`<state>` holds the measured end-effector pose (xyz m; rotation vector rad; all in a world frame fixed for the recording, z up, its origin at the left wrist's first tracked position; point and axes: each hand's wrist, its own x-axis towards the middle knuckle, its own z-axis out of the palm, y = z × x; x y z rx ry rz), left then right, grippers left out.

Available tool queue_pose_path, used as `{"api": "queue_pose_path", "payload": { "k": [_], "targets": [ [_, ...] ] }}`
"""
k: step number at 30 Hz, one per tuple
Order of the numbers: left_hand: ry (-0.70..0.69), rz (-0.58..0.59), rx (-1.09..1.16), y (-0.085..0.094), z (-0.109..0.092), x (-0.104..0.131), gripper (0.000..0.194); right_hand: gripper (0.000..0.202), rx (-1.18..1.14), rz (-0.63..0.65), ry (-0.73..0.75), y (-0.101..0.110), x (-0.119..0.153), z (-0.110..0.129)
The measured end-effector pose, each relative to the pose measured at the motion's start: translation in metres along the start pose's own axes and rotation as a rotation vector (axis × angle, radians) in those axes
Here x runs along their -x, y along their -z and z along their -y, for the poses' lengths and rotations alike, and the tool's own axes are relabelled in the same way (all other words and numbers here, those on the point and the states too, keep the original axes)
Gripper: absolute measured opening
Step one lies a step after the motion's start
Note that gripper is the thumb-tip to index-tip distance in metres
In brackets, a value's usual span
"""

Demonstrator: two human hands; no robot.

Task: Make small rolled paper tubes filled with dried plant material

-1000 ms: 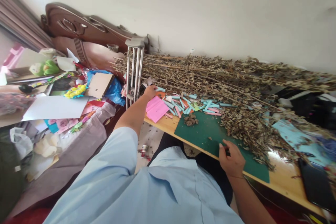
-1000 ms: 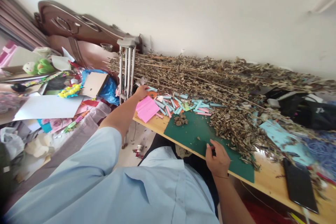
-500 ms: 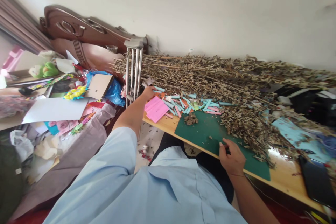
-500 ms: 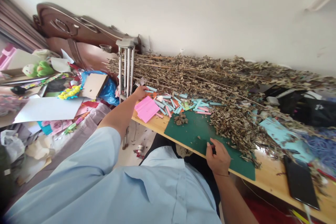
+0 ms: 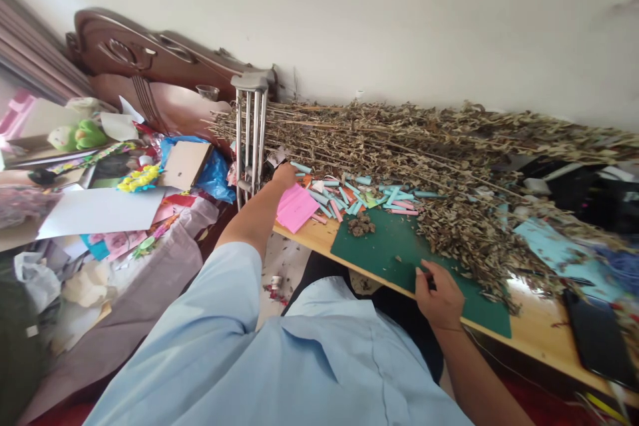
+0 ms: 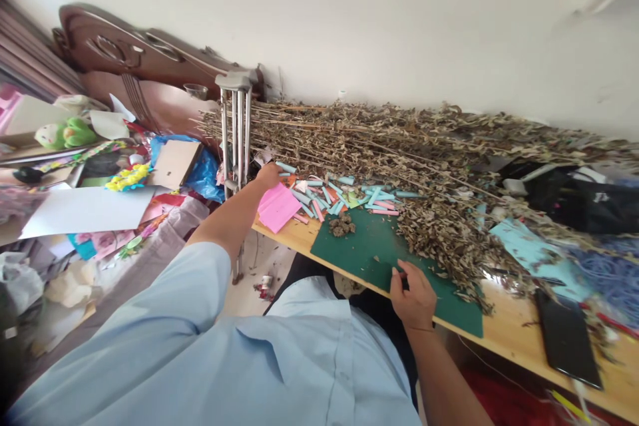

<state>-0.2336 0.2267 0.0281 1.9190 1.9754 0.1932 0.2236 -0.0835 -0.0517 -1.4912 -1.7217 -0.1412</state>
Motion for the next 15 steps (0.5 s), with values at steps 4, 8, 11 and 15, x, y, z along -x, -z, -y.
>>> {"api": "queue_pose_path", "payload": {
  "k": [4,8,11,15],
  "targets": [
    [0.017,-0.056,-0.05,0.0,0.004,0.002,0.021,0.024,-0.01,-0.009,0.01,0.0,0.0,-0.001],
    [0.092,-0.117,-0.021,0.007,0.017,0.005,0.03,0.025,-0.014,0.002,0.0,-0.001,0.001,-0.002],
    [0.158,-0.18,0.029,0.011,0.024,0.006,0.034,0.025,-0.011,0.003,-0.003,-0.001,0.002,-0.002],
    [0.202,-0.173,0.039,0.008,0.021,0.001,0.029,0.025,-0.008,0.008,-0.001,-0.001,0.002,-0.002]
  ]
}}
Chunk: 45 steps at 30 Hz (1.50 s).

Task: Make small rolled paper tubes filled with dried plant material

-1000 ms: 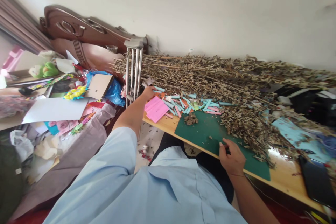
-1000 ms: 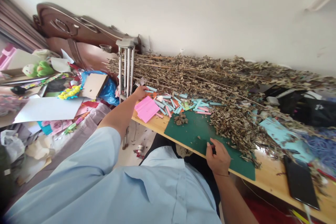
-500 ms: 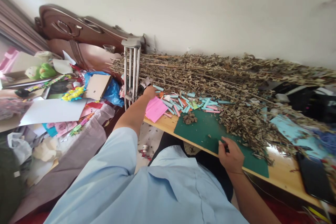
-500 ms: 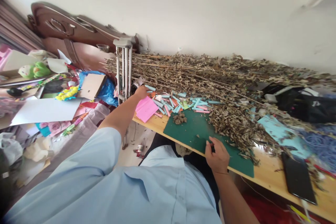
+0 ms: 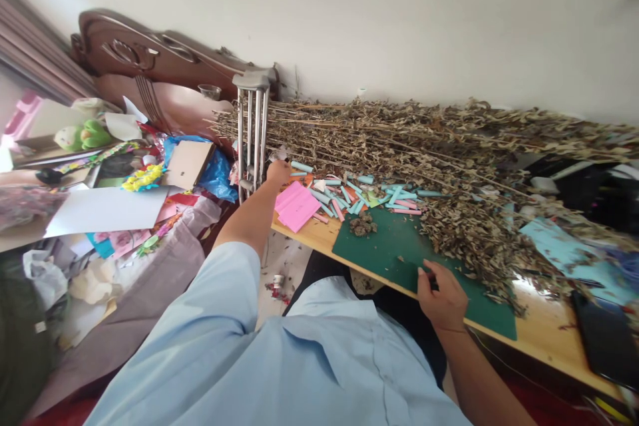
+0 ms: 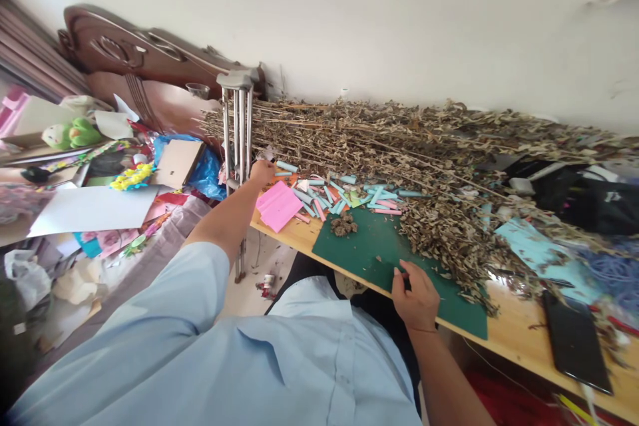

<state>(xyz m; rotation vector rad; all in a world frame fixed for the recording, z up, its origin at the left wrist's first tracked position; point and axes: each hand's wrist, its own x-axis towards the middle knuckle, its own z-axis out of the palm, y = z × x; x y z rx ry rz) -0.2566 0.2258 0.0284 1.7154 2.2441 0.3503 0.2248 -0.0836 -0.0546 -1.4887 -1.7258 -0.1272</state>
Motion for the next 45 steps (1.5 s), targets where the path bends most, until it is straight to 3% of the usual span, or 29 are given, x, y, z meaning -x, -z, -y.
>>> {"api": "queue_pose_path", "payload": {
  "k": [4,12,23,31,45],
  "targets": [
    [0.039,0.04,-0.012,-0.009,-0.011,-0.008,0.026,0.024,0.011,-0.009,-0.001,0.002,-0.003,0.003],
    [0.078,0.065,-0.045,-0.01,-0.021,-0.022,0.04,0.024,0.046,0.015,-0.01,0.002,-0.001,0.003],
    [0.084,0.057,-0.057,-0.012,-0.018,-0.027,0.033,0.024,0.027,0.009,0.001,0.002,0.001,0.0],
    [0.078,0.041,-0.058,-0.011,-0.016,-0.032,0.044,0.023,0.045,0.023,-0.028,0.0,0.003,-0.001],
    [0.039,0.051,-0.079,-0.008,-0.013,-0.031,0.029,0.022,0.054,-0.003,0.011,0.001,0.0,0.002]
  ]
}}
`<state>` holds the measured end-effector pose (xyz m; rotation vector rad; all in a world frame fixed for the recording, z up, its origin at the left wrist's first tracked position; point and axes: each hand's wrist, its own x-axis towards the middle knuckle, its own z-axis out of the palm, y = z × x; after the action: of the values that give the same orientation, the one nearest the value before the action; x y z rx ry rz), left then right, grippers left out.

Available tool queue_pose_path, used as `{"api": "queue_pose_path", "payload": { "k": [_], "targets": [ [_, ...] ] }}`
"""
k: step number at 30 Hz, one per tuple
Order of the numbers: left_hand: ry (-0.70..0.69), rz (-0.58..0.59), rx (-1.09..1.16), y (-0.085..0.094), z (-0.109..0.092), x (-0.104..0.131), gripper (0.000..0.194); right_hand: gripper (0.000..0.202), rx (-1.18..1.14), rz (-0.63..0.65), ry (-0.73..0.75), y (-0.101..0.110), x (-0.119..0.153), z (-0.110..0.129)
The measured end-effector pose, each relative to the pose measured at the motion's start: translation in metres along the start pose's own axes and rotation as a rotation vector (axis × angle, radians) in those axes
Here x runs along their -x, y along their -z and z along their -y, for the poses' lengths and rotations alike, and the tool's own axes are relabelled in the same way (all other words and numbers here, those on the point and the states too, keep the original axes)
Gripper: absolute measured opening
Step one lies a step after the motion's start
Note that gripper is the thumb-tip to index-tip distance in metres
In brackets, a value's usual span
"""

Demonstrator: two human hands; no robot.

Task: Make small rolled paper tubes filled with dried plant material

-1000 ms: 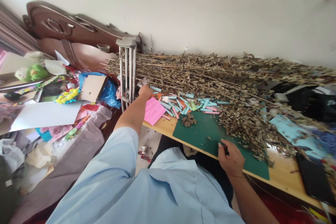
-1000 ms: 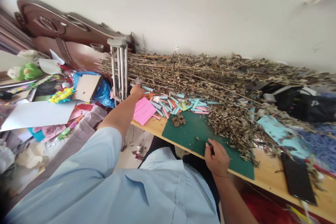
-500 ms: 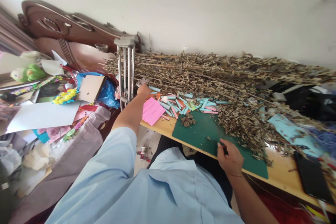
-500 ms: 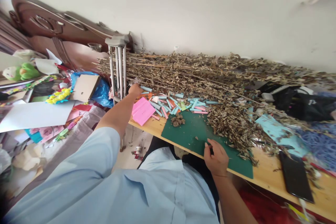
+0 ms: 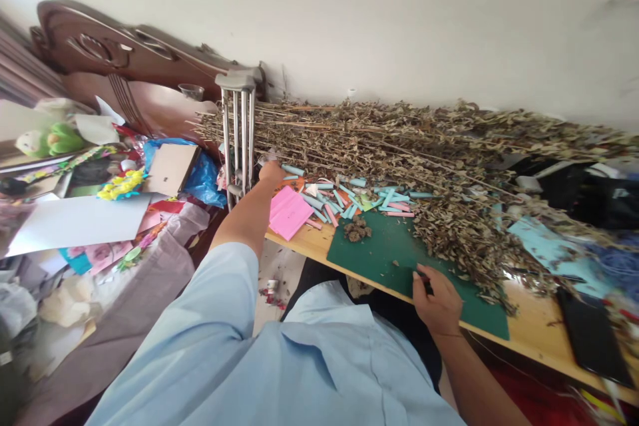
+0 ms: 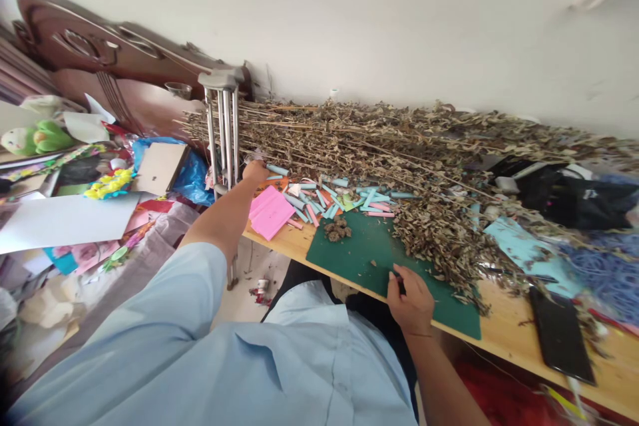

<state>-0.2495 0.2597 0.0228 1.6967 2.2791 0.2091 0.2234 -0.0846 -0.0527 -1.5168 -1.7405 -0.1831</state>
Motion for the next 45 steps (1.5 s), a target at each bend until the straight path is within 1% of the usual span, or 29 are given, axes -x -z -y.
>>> {"api": "queue_pose_path", "payload": {
  "k": [6,11,14,17,21,23,27,30,37,45],
  "targets": [
    [0.024,-0.042,-0.002,0.001,-0.002,0.0,0.036,0.021,0.002,-0.002,0.011,0.0,-0.001,0.001],
    [-0.023,-0.089,0.008,0.002,-0.004,0.003,0.033,0.022,-0.001,-0.002,0.019,-0.001,-0.001,0.0],
    [-0.111,-0.125,0.077,0.003,-0.003,0.006,0.038,0.023,0.0,-0.005,0.029,0.0,-0.001,0.0],
    [-0.185,-0.109,0.127,0.004,-0.001,0.005,0.04,0.023,0.0,0.0,0.027,0.0,-0.001,0.0],
    [-0.209,-0.07,0.107,0.003,-0.001,0.002,0.036,0.022,-0.001,0.003,0.032,0.0,-0.001,0.0],
    [-0.204,-0.068,0.074,0.002,0.0,0.0,0.035,0.022,0.001,0.004,0.039,0.0,-0.001,0.0],
    [-0.14,-0.084,0.019,-0.002,0.002,-0.005,0.031,0.022,0.005,0.014,0.024,0.0,-0.001,0.0],
    [-0.107,-0.068,0.011,-0.004,0.006,-0.009,0.027,0.021,0.005,0.007,0.02,0.0,0.0,0.0],
    [-0.05,-0.082,0.016,-0.007,0.01,-0.015,0.029,0.021,0.01,-0.003,0.03,0.0,-0.001,0.001],
    [-0.032,-0.124,0.063,-0.009,0.016,-0.01,0.03,0.021,-0.009,0.002,0.011,0.0,0.0,-0.001]
  ]
}}
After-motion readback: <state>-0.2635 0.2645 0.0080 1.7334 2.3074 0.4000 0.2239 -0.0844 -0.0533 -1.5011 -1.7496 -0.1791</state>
